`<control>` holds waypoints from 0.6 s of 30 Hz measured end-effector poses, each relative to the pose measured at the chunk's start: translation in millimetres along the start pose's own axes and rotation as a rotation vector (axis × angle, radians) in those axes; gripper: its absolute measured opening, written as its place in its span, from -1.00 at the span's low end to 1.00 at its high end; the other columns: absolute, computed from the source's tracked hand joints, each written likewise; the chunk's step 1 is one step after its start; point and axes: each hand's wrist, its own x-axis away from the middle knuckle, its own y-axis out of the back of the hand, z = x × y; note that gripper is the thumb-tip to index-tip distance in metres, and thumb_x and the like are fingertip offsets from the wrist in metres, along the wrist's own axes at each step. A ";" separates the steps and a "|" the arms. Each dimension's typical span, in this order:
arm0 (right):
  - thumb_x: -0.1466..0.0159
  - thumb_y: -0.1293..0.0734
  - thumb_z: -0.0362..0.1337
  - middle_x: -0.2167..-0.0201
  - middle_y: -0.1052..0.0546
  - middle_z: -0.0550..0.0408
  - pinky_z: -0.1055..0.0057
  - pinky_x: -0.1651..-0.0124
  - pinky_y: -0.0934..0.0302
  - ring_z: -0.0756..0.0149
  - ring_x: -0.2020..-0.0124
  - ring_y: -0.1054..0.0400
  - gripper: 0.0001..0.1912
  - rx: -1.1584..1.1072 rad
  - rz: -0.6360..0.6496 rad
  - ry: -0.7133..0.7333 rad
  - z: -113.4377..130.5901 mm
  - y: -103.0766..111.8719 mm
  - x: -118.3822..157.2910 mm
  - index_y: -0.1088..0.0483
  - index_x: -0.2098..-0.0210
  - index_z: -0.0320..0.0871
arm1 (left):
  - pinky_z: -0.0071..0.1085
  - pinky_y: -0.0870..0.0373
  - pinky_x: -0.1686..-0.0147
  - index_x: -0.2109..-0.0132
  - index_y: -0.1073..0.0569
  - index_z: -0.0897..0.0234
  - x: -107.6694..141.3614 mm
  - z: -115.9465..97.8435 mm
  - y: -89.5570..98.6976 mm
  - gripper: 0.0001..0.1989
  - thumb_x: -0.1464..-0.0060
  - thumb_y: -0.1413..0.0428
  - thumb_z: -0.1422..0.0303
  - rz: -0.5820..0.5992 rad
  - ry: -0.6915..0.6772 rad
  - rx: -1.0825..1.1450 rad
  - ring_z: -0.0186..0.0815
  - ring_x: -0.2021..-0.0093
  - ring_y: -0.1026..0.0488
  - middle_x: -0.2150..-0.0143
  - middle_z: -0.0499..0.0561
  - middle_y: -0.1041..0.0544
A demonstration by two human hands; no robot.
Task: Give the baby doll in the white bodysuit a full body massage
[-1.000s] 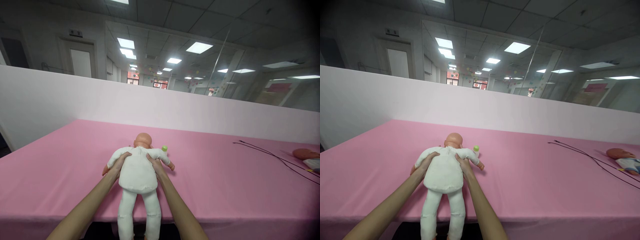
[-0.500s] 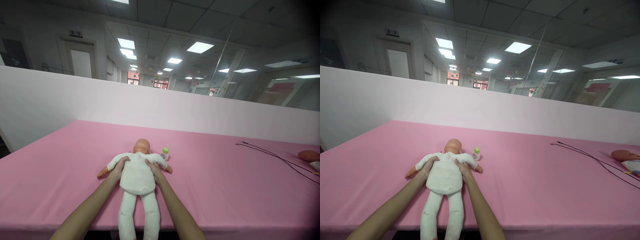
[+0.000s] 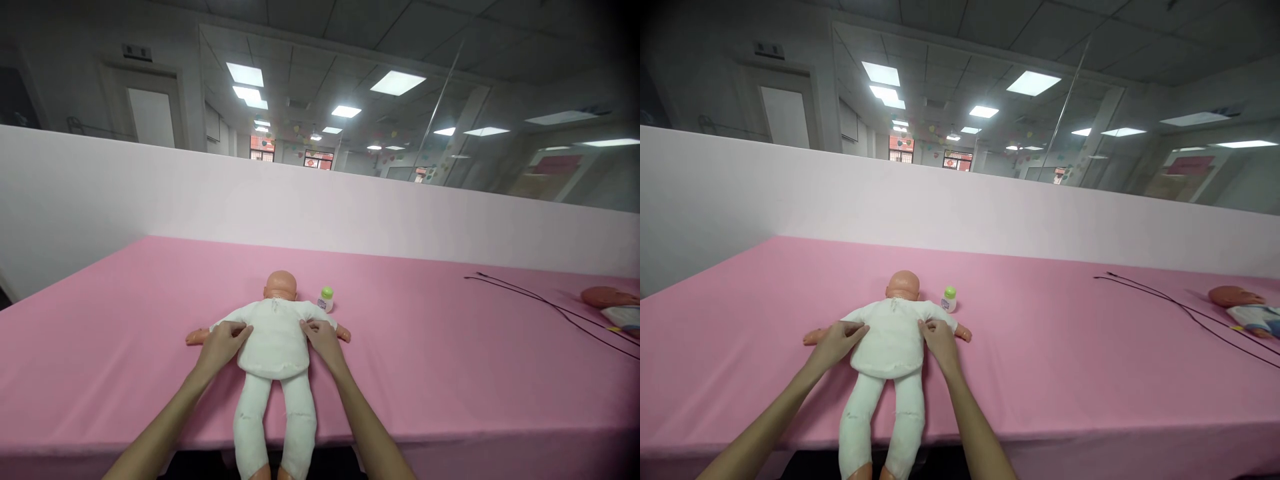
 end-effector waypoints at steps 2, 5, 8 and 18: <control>-0.30 -0.35 0.03 0.38 -0.63 -0.06 0.04 -0.04 -0.37 -0.04 0.19 -0.51 -0.67 0.139 -0.067 0.063 5.8 -0.9 2.9 -0.53 0.42 -0.07 | 0.04 -0.34 -0.23 0.10 -0.66 0.21 2.1 -7.5 -6.3 -0.64 -0.20 -0.15 0.05 -0.114 -0.146 -0.158 0.17 -0.12 -0.55 0.04 0.17 -0.70; -0.34 -0.33 -0.02 -0.06 -0.63 -0.07 -0.01 -0.34 -0.20 -0.05 -0.18 -0.43 -0.67 0.087 -0.012 0.249 10.5 -14.7 6.6 -0.59 0.06 -0.05 | -0.03 -0.16 -0.40 -0.21 -0.56 0.22 -2.7 -14.9 -27.3 -0.54 -0.32 -0.06 0.11 -0.088 -0.373 -0.239 0.06 -0.39 -0.35 -0.34 0.20 -0.50; -0.34 -0.34 0.00 -0.32 -0.46 -0.11 -0.03 -0.50 0.01 -0.03 -0.40 -0.24 -0.50 0.108 0.108 0.254 2.7 -29.0 7.0 -0.53 -0.16 -0.13 | -0.03 0.00 -0.48 -0.34 -0.46 0.29 -11.3 -10.7 -46.0 -0.43 -0.33 -0.06 0.08 0.069 -0.394 -0.251 0.02 -0.54 -0.07 -0.51 0.22 -0.24; -0.38 -0.33 -0.08 -0.22 -0.57 -0.10 0.03 -0.37 -0.20 -0.01 -0.26 -0.43 -0.54 0.093 0.223 0.274 -8.3 -3.2 2.7 -0.56 -0.17 -0.14 | 0.12 0.00 -0.46 -0.09 -0.59 0.22 -7.6 -16.7 -40.5 -0.67 -0.22 -0.18 0.28 0.083 -0.348 -0.293 0.20 -0.50 -0.13 -0.42 0.25 -0.38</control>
